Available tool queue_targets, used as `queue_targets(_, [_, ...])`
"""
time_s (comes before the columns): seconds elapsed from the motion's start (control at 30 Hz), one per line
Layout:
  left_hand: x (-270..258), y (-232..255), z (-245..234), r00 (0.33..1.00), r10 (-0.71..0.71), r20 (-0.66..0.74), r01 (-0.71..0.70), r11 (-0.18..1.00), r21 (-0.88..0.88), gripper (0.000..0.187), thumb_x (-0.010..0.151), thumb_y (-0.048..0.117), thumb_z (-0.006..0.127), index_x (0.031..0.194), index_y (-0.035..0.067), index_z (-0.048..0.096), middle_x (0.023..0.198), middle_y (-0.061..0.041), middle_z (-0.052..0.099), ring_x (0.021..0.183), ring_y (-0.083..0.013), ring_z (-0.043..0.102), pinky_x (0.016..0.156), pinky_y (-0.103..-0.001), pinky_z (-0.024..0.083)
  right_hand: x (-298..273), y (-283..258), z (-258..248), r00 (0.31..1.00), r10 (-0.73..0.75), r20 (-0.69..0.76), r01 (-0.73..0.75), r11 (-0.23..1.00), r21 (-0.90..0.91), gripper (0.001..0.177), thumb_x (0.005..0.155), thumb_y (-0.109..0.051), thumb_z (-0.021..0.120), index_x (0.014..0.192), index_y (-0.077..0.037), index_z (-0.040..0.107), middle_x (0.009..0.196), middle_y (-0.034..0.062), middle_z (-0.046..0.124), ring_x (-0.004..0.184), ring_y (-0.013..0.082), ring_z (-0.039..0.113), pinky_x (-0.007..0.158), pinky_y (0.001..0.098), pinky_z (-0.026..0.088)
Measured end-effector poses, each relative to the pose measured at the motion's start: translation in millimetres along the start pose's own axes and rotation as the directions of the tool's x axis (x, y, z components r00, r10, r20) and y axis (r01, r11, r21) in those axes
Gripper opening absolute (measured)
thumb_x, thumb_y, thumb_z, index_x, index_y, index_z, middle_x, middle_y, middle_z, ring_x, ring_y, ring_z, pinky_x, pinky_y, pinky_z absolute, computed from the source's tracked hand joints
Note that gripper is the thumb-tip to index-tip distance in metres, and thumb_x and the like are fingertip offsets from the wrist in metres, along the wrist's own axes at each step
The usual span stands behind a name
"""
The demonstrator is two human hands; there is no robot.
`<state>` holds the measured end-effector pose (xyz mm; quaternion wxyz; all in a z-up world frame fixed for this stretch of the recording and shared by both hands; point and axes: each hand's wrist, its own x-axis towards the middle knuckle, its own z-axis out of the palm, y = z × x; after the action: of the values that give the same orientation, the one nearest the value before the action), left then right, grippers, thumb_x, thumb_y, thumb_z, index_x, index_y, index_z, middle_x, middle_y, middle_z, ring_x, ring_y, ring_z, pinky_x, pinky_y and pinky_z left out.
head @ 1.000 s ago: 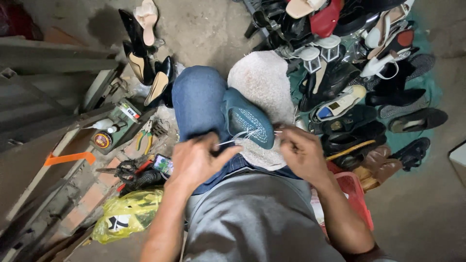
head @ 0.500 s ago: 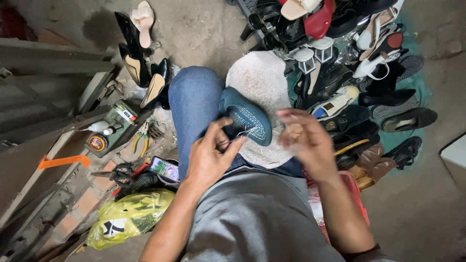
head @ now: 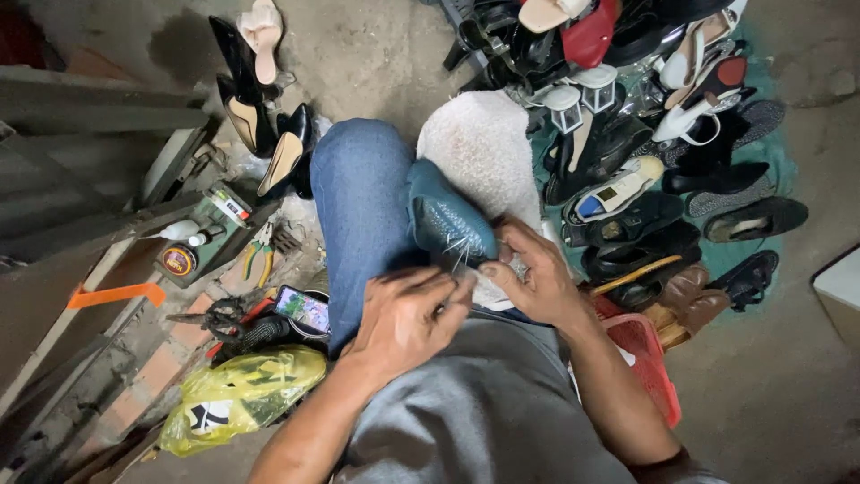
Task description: Hand-stitching the sole of a blue sandal for repair
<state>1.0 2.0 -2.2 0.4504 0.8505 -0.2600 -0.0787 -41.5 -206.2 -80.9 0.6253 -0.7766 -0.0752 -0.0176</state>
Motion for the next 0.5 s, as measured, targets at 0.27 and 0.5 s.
queue_targets(0.27, [3.6,-23.4,32.2,0.99,0.025,-0.136,0.033,0.912,0.41,0.028,0.093,0.029,0.069,0.067,0.019,0.063,0.059,-0.001,0.056,0.053,-0.0233,0.063,0.049,-0.034,0.05,-5.2,14.3,-11.0,0.998,0.006,-0.067,-0.009,0.999,-0.037,0.018,0.095,-0.015,0.073,0.088,-0.003,0.063,0.065,0.005,0.042,0.057,0.0206,0.05,0.059,0.0352,0.046])
queue_targets(0.5, [20.4,-13.2,36.9,0.985,-0.152,-0.082,0.153,0.988,0.012,0.011,0.093,0.012,0.066,0.083,0.01,0.07,0.063,-0.009,0.06,0.062,-0.039,0.067,0.051,-0.042,0.053,-9.7,20.1,-13.0,0.994,0.064,-0.083,-0.058,0.995,0.079,0.015,0.094,-0.011,0.075,0.087,-0.001,0.065,0.064,0.008,0.053,0.06,0.0181,0.054,0.059,0.034,0.047])
